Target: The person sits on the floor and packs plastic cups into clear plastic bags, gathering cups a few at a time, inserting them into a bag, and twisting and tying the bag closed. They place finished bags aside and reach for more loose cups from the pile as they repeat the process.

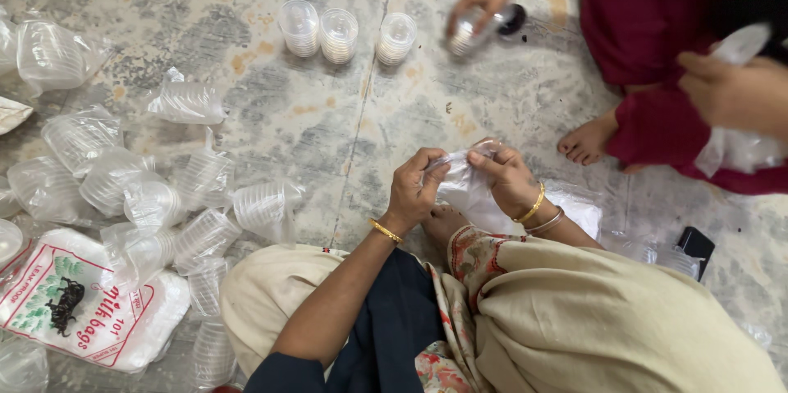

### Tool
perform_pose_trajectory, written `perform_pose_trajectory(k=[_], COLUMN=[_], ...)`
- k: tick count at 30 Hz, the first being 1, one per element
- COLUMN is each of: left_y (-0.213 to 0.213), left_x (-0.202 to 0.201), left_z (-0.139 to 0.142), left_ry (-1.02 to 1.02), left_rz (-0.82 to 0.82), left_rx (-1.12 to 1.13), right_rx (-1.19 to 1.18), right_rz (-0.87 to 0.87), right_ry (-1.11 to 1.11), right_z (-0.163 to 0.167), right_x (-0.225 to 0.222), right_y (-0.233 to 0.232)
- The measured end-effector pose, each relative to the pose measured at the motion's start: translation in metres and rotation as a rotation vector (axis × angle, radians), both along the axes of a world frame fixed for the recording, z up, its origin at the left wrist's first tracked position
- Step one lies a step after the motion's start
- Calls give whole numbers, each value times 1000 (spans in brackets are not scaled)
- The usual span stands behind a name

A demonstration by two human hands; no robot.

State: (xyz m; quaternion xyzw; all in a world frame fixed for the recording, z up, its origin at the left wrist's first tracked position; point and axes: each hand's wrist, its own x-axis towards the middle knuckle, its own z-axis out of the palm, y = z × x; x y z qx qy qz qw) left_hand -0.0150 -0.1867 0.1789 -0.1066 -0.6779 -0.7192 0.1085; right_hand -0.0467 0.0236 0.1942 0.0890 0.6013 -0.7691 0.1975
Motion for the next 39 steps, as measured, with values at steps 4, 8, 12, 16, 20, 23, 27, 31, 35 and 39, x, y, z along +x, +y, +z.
perform_pose_trajectory(k=[4, 8, 12, 16, 20, 23, 27, 31, 35, 39], left_y=[0, -1, 0, 0, -2, 0, -2, -3, -5, -8], left_x=[0, -1, 0, 1, 1, 2, 1, 0, -1, -4], left_z=[-3, -7, -7, -4, -1, -1, -4, -7, -9, -17], left_ry=[-49, -25, -24, -40, 5, -35, -49, -48, -7, -13], left_rz=[-9, 5, -13, -2, 9, 10, 35, 38, 51, 72], left_rx=[-6, -82, -28, 14, -45, 35, -40, -57, -43, -59], right_rx=[113, 195, 212, 176, 246, 221, 122, 80, 125, 239], right_rz=[37, -1, -50, -77, -50, -68, -87, -74, -91, -101], right_ry=[199, 242, 243, 281, 267, 247, 282, 268, 281, 261], right_z=[0, -1, -2, -3, 0, 4, 11, 15, 12, 2], right_x=[7, 10, 10, 10, 10, 10, 10, 10, 11, 15], right_y=[-5, -7, -7, -7, -10, -12, -16, -17, -14, -4])
